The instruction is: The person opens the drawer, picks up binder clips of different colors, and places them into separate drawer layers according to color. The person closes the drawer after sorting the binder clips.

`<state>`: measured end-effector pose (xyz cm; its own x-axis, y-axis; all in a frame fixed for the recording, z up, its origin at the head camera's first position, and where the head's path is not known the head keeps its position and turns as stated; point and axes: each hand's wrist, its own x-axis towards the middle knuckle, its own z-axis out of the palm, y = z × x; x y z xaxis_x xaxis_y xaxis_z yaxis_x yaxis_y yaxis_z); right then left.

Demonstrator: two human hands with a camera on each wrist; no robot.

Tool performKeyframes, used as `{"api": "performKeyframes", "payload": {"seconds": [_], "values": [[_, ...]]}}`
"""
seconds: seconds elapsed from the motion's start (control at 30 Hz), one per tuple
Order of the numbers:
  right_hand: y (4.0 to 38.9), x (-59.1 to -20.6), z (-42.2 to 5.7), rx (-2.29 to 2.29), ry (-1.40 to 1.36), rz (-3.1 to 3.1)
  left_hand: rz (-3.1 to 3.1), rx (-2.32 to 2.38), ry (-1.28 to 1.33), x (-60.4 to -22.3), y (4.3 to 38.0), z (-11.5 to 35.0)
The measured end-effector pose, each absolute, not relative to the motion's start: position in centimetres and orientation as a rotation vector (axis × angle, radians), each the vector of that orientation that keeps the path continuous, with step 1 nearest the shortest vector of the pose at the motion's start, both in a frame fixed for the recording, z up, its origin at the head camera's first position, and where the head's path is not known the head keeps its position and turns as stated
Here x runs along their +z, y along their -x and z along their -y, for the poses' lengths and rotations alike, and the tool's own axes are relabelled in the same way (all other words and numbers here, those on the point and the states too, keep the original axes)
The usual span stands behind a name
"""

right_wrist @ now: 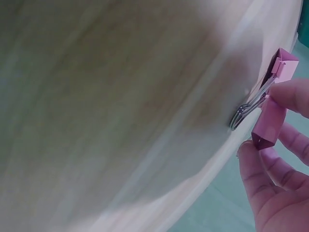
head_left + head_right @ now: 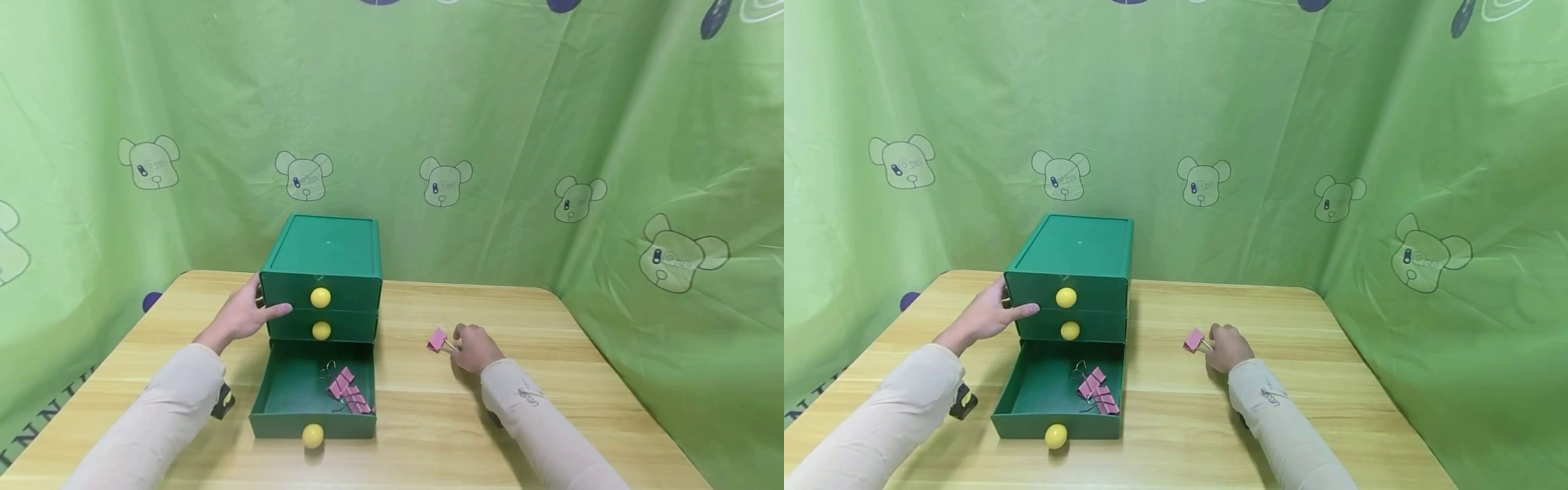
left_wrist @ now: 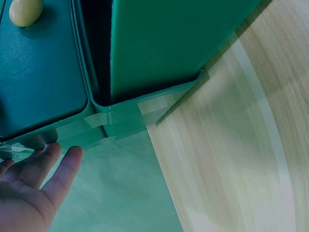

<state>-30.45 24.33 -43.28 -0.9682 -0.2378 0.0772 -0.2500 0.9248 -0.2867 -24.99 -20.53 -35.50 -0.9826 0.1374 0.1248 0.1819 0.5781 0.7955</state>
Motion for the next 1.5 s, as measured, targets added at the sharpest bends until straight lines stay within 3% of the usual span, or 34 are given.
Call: {"api": "performKeyframes", "payload": {"seconds": [1.5], "values": [[29.8,-42.0,-22.2,0.530,-0.439,2.970,2.744,-1.418,0.262,-35.6,24.9,20.5]]}}
